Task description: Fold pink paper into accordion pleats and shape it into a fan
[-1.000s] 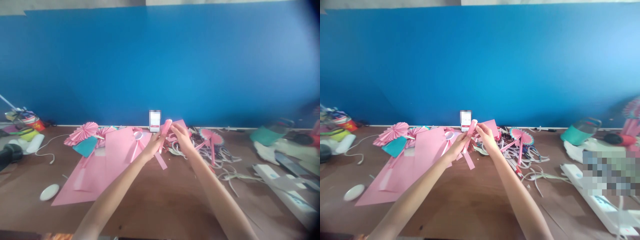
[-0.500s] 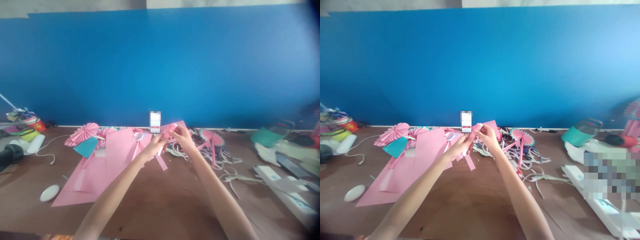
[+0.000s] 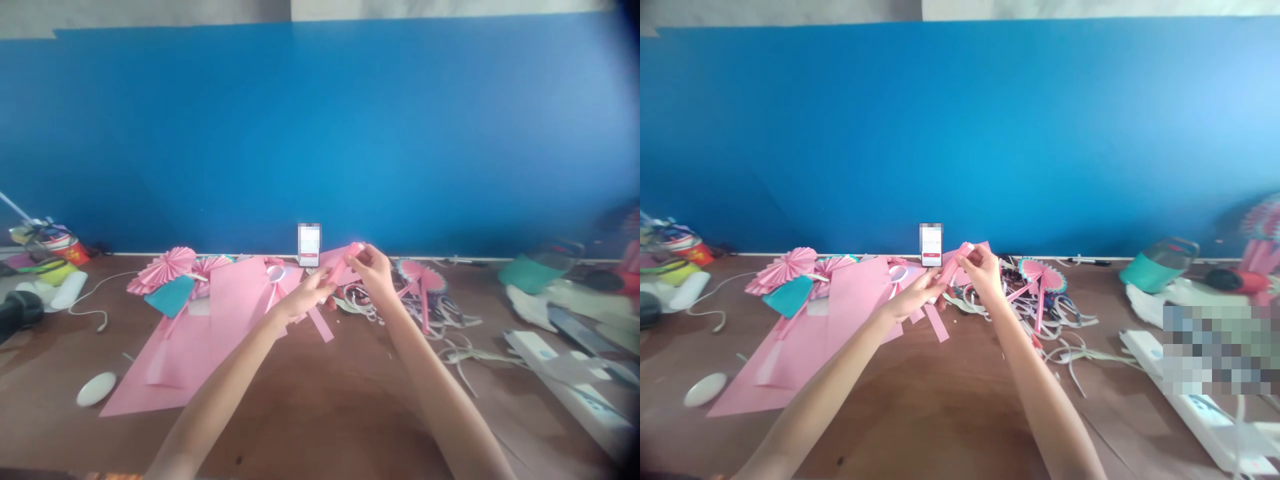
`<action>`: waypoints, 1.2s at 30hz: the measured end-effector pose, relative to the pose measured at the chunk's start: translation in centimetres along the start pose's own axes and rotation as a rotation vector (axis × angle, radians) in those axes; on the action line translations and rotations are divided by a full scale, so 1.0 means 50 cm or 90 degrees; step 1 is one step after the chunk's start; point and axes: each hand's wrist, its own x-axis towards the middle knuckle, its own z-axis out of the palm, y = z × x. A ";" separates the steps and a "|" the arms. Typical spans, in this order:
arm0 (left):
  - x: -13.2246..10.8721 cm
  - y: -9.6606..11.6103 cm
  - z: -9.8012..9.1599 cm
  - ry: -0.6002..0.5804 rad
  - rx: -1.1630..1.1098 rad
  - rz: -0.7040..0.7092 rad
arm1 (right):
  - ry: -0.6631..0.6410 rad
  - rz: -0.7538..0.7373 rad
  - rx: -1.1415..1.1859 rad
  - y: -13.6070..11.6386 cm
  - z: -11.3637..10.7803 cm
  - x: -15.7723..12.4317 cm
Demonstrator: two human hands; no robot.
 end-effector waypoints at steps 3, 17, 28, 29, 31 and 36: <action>-0.003 0.005 -0.001 -0.034 -0.006 0.056 | 0.022 0.007 0.024 0.005 0.002 0.001; -0.006 0.007 -0.018 0.022 0.139 0.234 | -0.091 0.210 0.161 0.009 0.012 0.000; -0.014 0.015 -0.026 0.066 0.300 0.194 | -0.108 0.190 0.058 -0.005 0.008 -0.004; -0.012 0.014 -0.025 0.060 0.304 0.195 | -0.105 0.188 0.043 -0.005 0.010 -0.004; -0.011 0.011 -0.024 0.052 0.314 0.196 | -0.105 0.178 0.017 -0.006 0.011 -0.005; -0.008 0.003 -0.023 0.067 0.303 0.211 | -0.102 0.147 -0.008 -0.013 0.012 -0.009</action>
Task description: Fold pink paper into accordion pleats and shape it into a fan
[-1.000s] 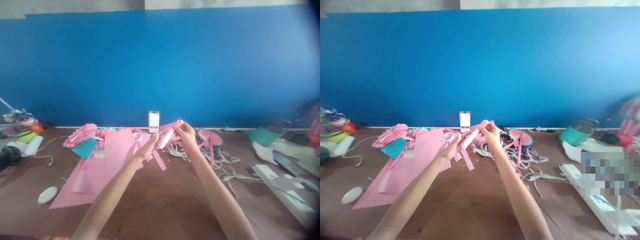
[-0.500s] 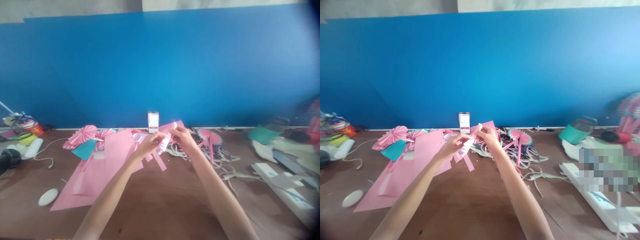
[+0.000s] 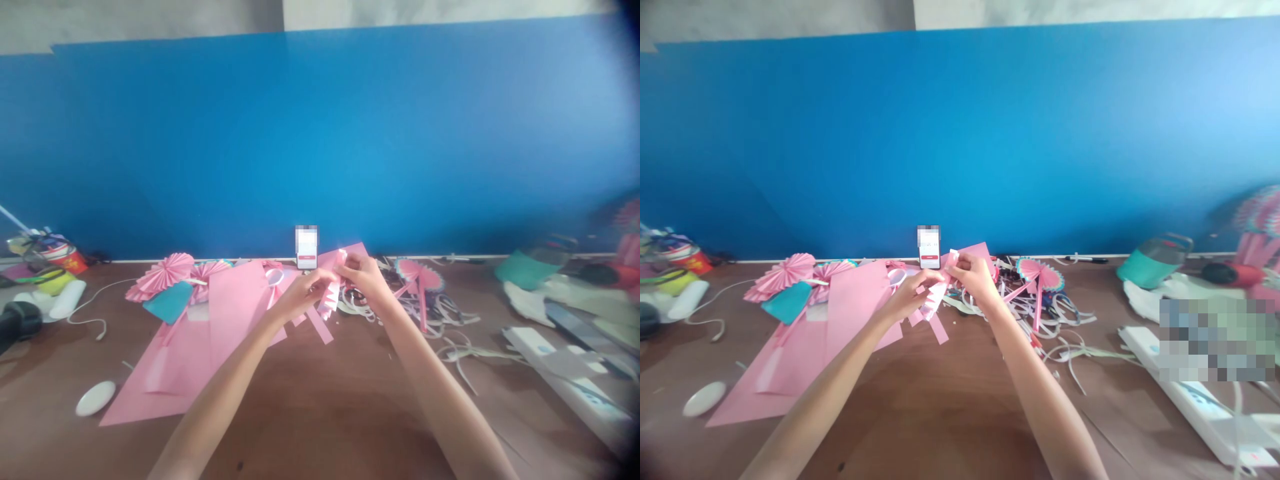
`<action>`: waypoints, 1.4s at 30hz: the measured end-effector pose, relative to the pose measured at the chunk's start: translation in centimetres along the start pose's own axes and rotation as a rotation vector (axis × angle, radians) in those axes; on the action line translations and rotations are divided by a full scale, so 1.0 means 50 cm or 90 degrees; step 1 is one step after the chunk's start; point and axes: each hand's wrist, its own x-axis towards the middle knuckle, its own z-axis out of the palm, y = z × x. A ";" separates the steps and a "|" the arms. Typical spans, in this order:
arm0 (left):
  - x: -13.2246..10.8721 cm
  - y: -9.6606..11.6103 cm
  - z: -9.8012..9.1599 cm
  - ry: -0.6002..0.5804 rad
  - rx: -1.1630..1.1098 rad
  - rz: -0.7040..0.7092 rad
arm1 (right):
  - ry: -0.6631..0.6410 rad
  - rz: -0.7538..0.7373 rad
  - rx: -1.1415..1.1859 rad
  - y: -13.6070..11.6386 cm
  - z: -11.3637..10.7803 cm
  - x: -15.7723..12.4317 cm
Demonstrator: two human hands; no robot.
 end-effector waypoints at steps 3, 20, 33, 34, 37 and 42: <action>0.000 -0.005 0.004 0.031 -0.010 0.013 | -0.001 -0.005 -0.007 -0.002 0.000 -0.002; 0.007 -0.024 0.016 0.075 -0.031 0.008 | -0.029 -0.028 0.006 0.005 -0.004 0.003; 0.026 -0.067 0.021 0.111 -0.136 -0.044 | -0.104 -0.062 0.056 0.001 -0.001 0.001; 0.027 -0.068 0.020 0.109 -0.141 -0.044 | -0.113 -0.059 0.068 0.003 -0.002 0.001; 0.027 -0.063 0.017 0.106 -0.129 -0.029 | -0.120 -0.045 0.087 0.013 -0.006 0.006; 0.026 -0.054 0.008 0.082 -0.059 0.008 | -0.004 -0.120 0.050 0.034 -0.002 0.013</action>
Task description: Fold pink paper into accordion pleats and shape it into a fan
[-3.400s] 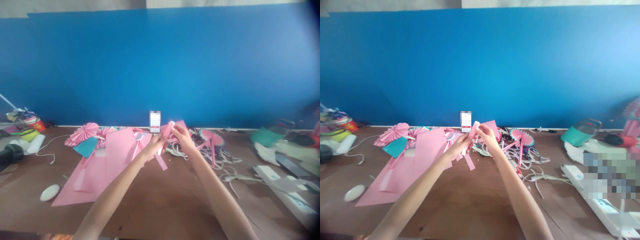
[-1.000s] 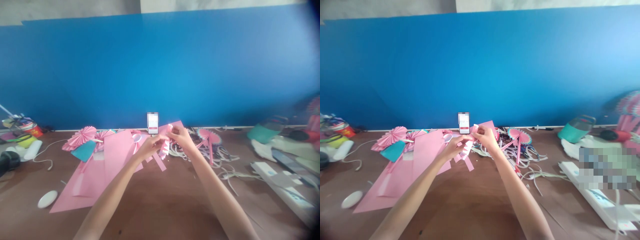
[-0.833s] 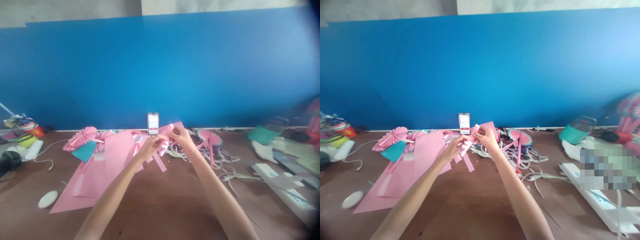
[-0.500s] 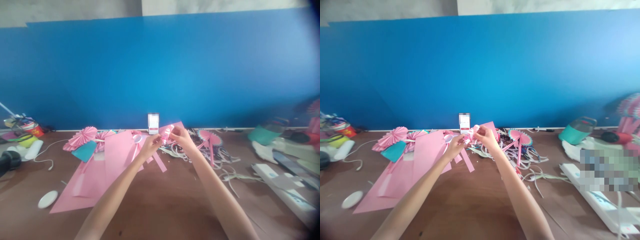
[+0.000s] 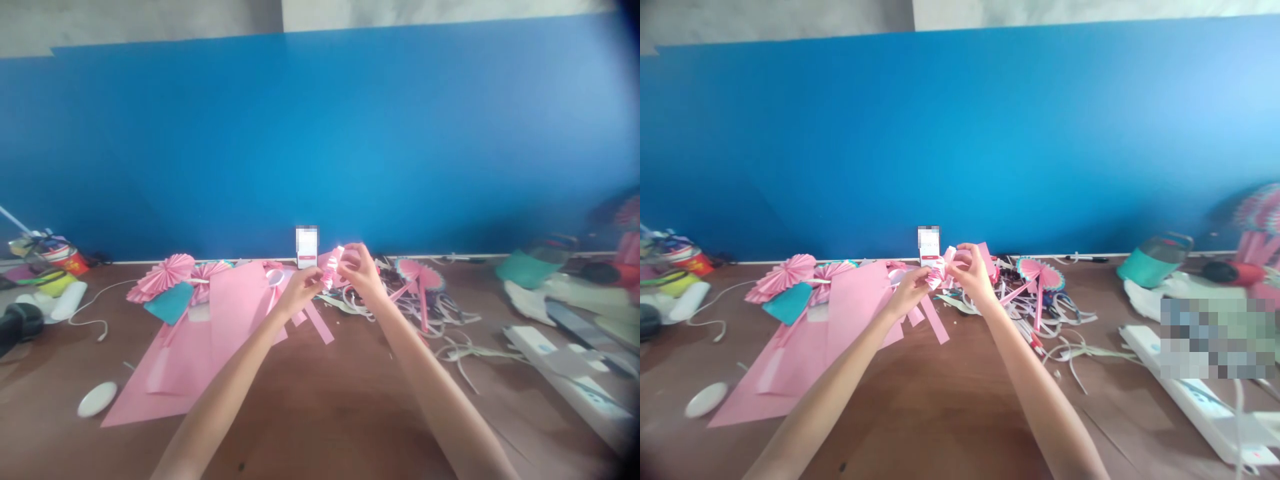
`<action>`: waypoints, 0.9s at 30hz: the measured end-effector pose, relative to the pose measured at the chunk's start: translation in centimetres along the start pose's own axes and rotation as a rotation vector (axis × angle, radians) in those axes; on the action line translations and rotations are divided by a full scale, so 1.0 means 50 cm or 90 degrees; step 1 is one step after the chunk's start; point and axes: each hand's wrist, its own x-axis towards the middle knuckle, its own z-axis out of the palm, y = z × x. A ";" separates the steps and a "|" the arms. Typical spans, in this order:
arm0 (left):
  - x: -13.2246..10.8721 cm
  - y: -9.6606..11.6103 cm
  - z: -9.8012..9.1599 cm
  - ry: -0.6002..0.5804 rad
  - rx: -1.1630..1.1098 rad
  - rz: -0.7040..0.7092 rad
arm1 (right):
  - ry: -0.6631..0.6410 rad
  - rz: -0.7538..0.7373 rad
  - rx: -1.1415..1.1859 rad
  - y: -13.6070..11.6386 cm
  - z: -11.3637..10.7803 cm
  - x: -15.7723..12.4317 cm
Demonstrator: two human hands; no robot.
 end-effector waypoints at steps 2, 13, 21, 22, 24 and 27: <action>0.001 -0.005 0.000 0.008 0.004 -0.007 | 0.026 -0.060 -0.042 0.008 0.006 -0.001; 0.005 0.010 -0.022 0.023 0.239 0.025 | -0.034 -0.140 -0.101 0.022 0.004 0.007; -0.001 0.036 -0.026 -0.005 0.345 0.065 | 0.029 -0.074 -0.145 0.010 -0.005 0.010; -0.002 0.040 -0.027 -0.007 0.353 0.071 | 0.026 -0.069 -0.142 0.008 -0.007 0.010; -0.005 0.046 -0.029 -0.014 0.373 0.080 | 0.022 -0.052 -0.128 0.003 -0.011 0.011; -0.010 0.052 -0.036 -0.024 0.444 0.086 | 0.018 -0.049 -0.137 -0.003 -0.017 0.011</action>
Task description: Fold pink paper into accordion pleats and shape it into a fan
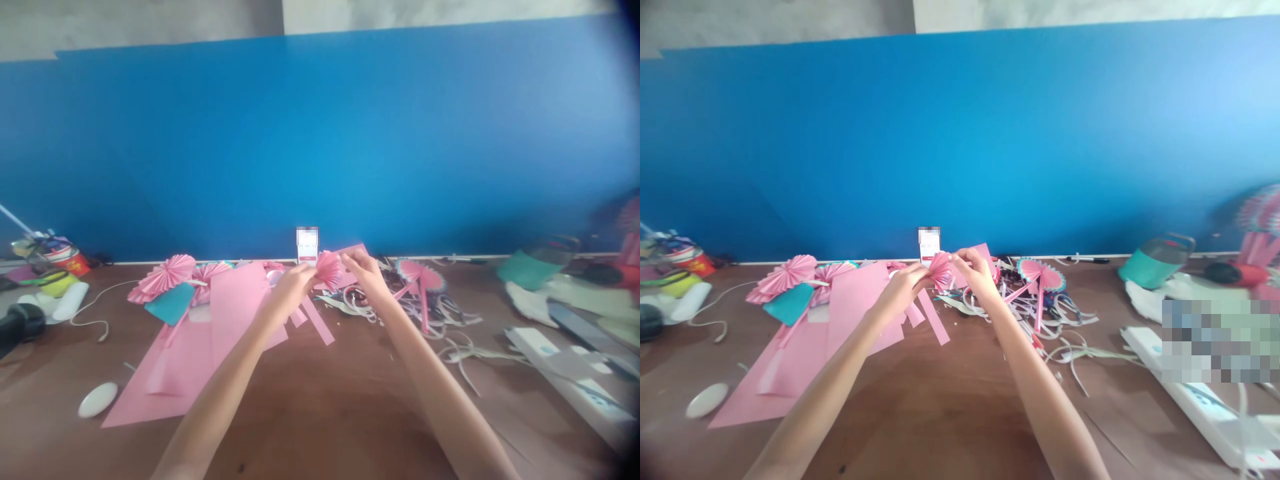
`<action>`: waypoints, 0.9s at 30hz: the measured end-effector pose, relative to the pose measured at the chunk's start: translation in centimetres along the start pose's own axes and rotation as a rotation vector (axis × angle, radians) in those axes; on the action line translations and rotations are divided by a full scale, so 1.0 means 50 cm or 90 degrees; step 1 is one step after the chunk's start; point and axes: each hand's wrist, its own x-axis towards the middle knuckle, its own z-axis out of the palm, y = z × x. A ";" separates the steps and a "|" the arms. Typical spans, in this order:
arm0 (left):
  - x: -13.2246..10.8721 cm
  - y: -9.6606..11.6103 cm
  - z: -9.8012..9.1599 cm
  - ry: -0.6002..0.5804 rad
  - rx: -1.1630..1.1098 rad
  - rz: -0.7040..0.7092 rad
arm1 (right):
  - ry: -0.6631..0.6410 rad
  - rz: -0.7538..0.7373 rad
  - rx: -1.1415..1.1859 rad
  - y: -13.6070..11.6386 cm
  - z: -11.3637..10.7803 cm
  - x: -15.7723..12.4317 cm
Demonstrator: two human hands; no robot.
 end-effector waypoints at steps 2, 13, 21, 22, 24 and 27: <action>-0.003 -0.002 -0.005 -0.014 0.078 0.003 | -0.026 -0.018 -0.016 -0.002 -0.003 0.000; -0.003 -0.009 -0.012 -0.057 0.280 0.027 | -0.150 -0.050 0.023 0.013 -0.010 0.001; -0.002 -0.011 -0.015 -0.064 0.251 0.014 | -0.188 -0.043 -0.080 0.015 -0.027 -0.002; -0.001 -0.010 -0.015 -0.063 0.255 0.015 | -0.191 -0.043 -0.076 0.017 -0.028 -0.002; -0.001 -0.009 -0.015 -0.064 0.260 0.018 | -0.193 -0.046 -0.077 0.018 -0.030 -0.001; -0.002 -0.008 -0.015 -0.067 0.262 0.020 | -0.195 -0.047 -0.088 0.015 -0.033 0.001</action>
